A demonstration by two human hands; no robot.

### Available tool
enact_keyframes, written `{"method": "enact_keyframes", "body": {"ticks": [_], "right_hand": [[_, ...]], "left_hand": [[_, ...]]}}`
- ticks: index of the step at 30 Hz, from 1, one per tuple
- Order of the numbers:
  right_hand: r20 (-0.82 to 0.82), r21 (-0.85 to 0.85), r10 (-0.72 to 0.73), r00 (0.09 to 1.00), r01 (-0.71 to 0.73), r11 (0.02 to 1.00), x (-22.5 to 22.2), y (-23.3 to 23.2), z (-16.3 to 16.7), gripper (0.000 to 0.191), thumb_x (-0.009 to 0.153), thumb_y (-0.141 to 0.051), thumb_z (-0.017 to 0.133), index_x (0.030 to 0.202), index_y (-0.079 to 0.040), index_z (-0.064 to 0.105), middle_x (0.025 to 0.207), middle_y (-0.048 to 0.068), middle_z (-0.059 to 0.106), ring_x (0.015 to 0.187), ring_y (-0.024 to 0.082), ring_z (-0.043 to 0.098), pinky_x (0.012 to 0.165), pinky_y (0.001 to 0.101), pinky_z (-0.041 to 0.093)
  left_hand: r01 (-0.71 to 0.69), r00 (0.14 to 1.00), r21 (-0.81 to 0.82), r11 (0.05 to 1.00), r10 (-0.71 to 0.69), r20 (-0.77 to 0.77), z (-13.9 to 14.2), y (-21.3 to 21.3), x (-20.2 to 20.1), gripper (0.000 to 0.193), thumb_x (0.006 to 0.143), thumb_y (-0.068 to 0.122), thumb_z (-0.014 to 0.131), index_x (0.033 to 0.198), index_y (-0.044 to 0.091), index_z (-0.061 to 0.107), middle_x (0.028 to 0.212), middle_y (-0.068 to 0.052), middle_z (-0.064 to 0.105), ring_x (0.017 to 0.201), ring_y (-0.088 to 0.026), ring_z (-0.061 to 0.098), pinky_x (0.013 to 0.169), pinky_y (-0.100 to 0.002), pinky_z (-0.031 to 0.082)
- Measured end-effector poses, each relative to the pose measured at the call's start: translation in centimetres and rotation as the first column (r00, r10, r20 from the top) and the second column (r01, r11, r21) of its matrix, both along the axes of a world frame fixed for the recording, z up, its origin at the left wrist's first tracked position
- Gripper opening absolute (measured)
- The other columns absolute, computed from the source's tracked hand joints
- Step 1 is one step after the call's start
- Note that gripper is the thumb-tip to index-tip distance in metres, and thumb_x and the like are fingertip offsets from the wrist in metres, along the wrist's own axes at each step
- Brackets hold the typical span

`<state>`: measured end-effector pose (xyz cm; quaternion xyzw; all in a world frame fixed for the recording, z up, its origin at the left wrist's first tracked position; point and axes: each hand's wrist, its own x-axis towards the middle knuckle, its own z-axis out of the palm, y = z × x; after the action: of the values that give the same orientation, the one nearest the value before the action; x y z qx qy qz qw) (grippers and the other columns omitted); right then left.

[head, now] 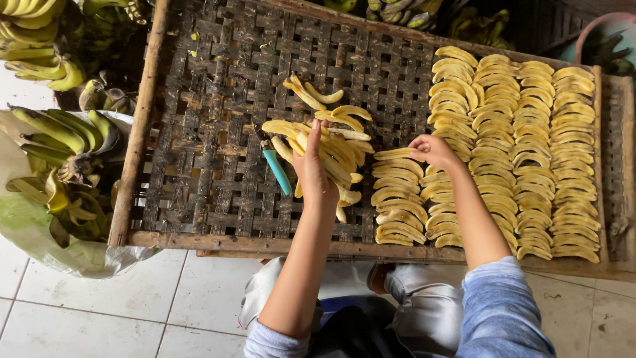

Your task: The person picks up peeled banana halves from a pile and arranges them in neat rows on a woven bamboo drying tray, placing each piece by hand to fill the tray surface.

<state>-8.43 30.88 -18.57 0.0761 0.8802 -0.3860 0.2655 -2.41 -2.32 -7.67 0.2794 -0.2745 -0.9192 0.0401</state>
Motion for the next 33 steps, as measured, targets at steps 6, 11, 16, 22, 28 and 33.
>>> {"method": "enact_keyframes", "body": {"ticks": [6, 11, 16, 22, 28, 33], "right_hand": [[-0.122, 0.215, 0.090, 0.988, -0.062, 0.975, -0.1, 1.0, 0.5, 0.021, 0.089, -0.007, 0.074, 0.110, -0.009, 0.075, 0.100, 0.007, 0.078, 0.093, 0.019, 0.074, 0.085, 0.0356, 0.059], [-0.318, 0.316, 0.349, 0.881, -0.249, 0.916, 0.7, -3.5, 0.9, 0.032, 0.088, -0.023, 0.082, 0.117, -0.013, 0.074, 0.125, 0.008, 0.068, 0.116, 0.026, 0.061, 0.099, 0.0447, 0.049], [-0.281, 0.428, 0.531, 0.799, -0.391, 0.815, 0.6, -6.8, -0.3, 0.035, 0.084, -0.031, 0.083, 0.114, -0.015, 0.074, 0.121, 0.005, 0.066, 0.118, 0.027, 0.059, 0.105, 0.0450, 0.046], [-0.173, 0.372, 0.505, 0.846, -0.419, 0.828, 0.5, -5.9, -1.0, 0.030, 0.088, -0.031, 0.079, 0.114, -0.017, 0.074, 0.116, 0.002, 0.069, 0.110, 0.023, 0.064, 0.097, 0.0429, 0.052], [-0.381, 0.020, 0.231, 0.895, -0.242, 0.970, 1.0, -8.2, 3.1, 0.025, 0.100, -0.026, 0.067, 0.116, -0.008, 0.072, 0.110, 0.004, 0.072, 0.100, 0.017, 0.069, 0.090, 0.0295, 0.057], [-0.176, -0.370, 0.138, 0.975, -0.196, 0.908, 0.7, -11.7, 6.5, 0.023, 0.103, -0.022, 0.063, 0.113, -0.005, 0.072, 0.101, -0.001, 0.075, 0.092, 0.008, 0.068, 0.084, 0.0253, 0.057]], "left_hand": [[0.027, 0.999, 0.037, 0.999, -0.026, -0.023, -0.4, 0.6, 0.1, 0.041, 0.093, 0.029, 0.074, 0.123, 0.004, 0.062, 0.114, -0.007, 0.073, 0.097, -0.015, 0.067, 0.085, -0.035, 0.056], [-0.004, 0.999, 0.075, 0.997, 0.007, -0.049, -0.2, 0.4, -0.1, 0.042, 0.094, 0.029, 0.074, 0.124, 0.005, 0.059, 0.112, -0.008, 0.071, 0.089, -0.020, 0.069, 0.079, -0.038, 0.059], [0.000, 1.000, 0.059, 0.998, -0.001, 0.007, 0.3, 0.6, -0.4, 0.046, 0.090, 0.031, 0.073, 0.125, 0.007, 0.057, 0.114, -0.007, 0.071, 0.087, -0.020, 0.070, 0.076, -0.038, 0.060], [0.055, 0.998, 0.015, 0.998, -0.055, 0.039, -0.3, 0.7, -0.5, 0.050, 0.093, 0.033, 0.072, 0.129, 0.002, 0.058, 0.115, -0.010, 0.071, 0.089, -0.020, 0.072, 0.078, -0.038, 0.061], [0.170, 0.985, 0.079, 0.982, -0.171, 0.003, -0.8, 1.1, -0.8, 0.050, 0.089, 0.032, 0.071, 0.131, 0.009, 0.058, 0.117, -0.004, 0.073, 0.094, -0.020, 0.069, 0.082, -0.039, 0.058], [0.267, 0.964, 0.041, 0.963, -0.265, -0.035, -1.1, 2.5, -0.9, 0.053, 0.087, 0.024, 0.072, 0.136, 0.007, 0.059, 0.123, -0.006, 0.069, 0.110, -0.019, 0.065, 0.094, -0.038, 0.054]]}}
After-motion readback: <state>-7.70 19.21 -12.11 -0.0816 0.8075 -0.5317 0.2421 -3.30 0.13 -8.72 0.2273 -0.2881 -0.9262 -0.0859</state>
